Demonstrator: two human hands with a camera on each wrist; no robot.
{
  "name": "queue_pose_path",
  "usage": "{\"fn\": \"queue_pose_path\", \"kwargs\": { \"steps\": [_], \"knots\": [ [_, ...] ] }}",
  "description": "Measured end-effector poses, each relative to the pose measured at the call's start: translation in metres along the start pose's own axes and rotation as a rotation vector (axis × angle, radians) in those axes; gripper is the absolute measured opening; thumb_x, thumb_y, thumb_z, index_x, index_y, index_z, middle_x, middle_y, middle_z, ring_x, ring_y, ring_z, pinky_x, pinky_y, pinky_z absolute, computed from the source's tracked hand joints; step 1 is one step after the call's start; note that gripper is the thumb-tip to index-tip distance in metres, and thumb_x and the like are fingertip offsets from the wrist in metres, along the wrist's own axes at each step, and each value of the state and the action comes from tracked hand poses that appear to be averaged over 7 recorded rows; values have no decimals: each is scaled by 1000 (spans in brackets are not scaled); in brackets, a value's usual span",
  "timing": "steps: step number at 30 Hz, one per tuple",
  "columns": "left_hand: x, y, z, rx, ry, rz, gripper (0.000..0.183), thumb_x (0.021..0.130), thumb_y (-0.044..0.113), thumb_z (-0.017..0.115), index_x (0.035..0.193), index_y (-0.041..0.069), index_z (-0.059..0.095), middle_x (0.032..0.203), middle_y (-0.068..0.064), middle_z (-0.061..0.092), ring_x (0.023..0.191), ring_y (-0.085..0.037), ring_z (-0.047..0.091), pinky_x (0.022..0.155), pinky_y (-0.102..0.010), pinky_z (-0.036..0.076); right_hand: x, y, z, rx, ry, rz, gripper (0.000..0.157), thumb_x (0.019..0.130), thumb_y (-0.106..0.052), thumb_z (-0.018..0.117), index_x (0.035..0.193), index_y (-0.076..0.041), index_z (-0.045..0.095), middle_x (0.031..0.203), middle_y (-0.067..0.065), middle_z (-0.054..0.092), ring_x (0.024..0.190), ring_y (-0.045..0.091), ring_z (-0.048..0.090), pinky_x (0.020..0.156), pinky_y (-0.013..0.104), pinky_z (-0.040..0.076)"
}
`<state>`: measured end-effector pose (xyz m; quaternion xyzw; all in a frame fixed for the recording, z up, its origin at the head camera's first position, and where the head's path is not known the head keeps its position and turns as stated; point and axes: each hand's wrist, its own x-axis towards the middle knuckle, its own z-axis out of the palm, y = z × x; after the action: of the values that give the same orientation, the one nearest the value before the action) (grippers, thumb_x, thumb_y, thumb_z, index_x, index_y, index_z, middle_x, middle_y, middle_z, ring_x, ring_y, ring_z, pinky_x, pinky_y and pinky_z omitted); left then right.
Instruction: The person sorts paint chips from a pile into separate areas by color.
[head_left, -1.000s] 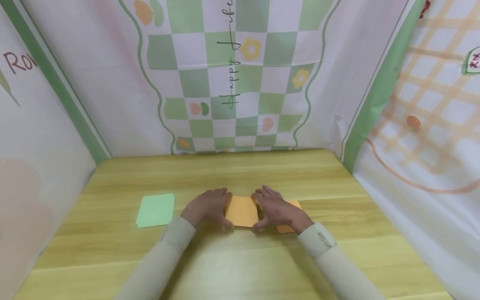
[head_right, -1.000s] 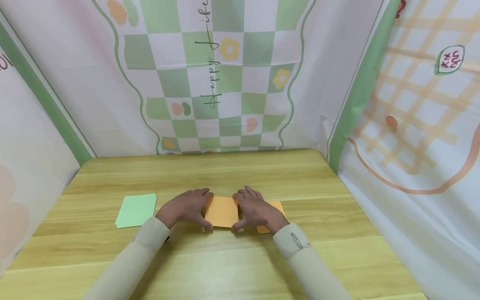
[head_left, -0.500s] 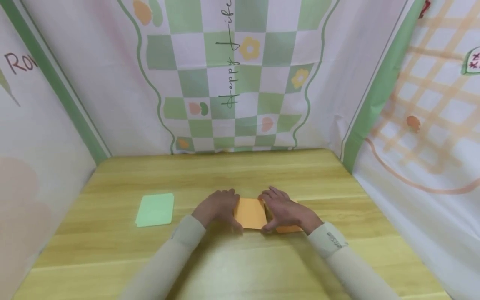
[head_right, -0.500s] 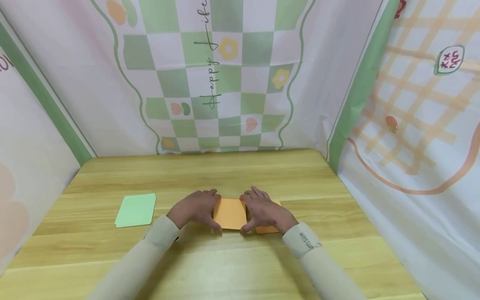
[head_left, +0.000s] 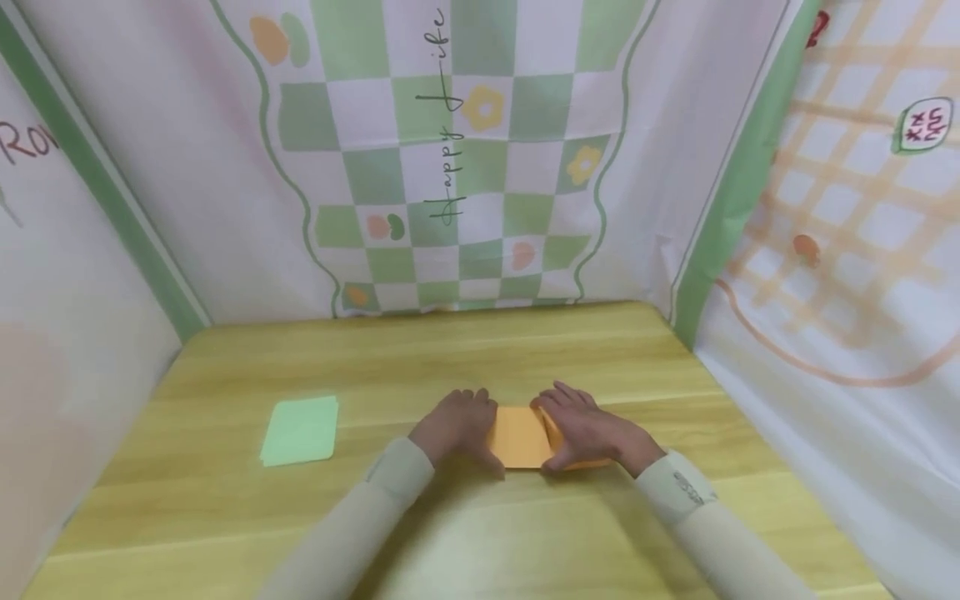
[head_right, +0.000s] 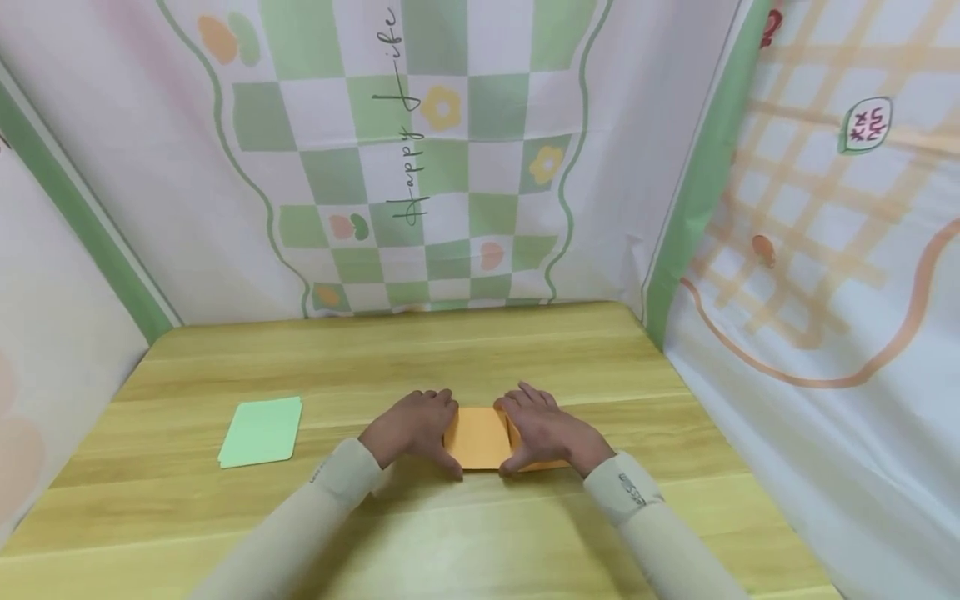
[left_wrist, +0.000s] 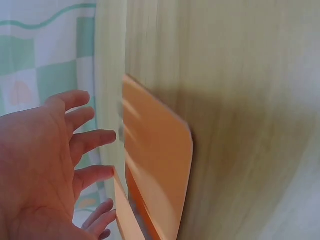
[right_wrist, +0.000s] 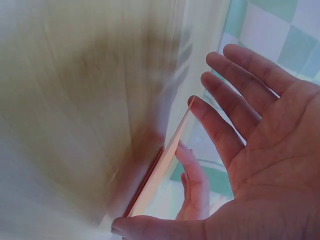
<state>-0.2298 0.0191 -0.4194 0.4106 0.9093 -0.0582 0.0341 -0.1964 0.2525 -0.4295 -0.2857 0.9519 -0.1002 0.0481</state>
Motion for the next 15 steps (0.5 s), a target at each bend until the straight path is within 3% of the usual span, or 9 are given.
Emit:
{"fn": "queue_pose_path", "kwargs": {
  "steps": [15],
  "knots": [
    [19,23,-2,5,0,14,90,56,81,62,110,9,59,90,-1,51,77,-16,48,73,-30,45,-22,19,-6,12,-45,28,89,63,-46,79,133,-6,41,135,16,41,130,48,24,104,59,20]
  ]
}}
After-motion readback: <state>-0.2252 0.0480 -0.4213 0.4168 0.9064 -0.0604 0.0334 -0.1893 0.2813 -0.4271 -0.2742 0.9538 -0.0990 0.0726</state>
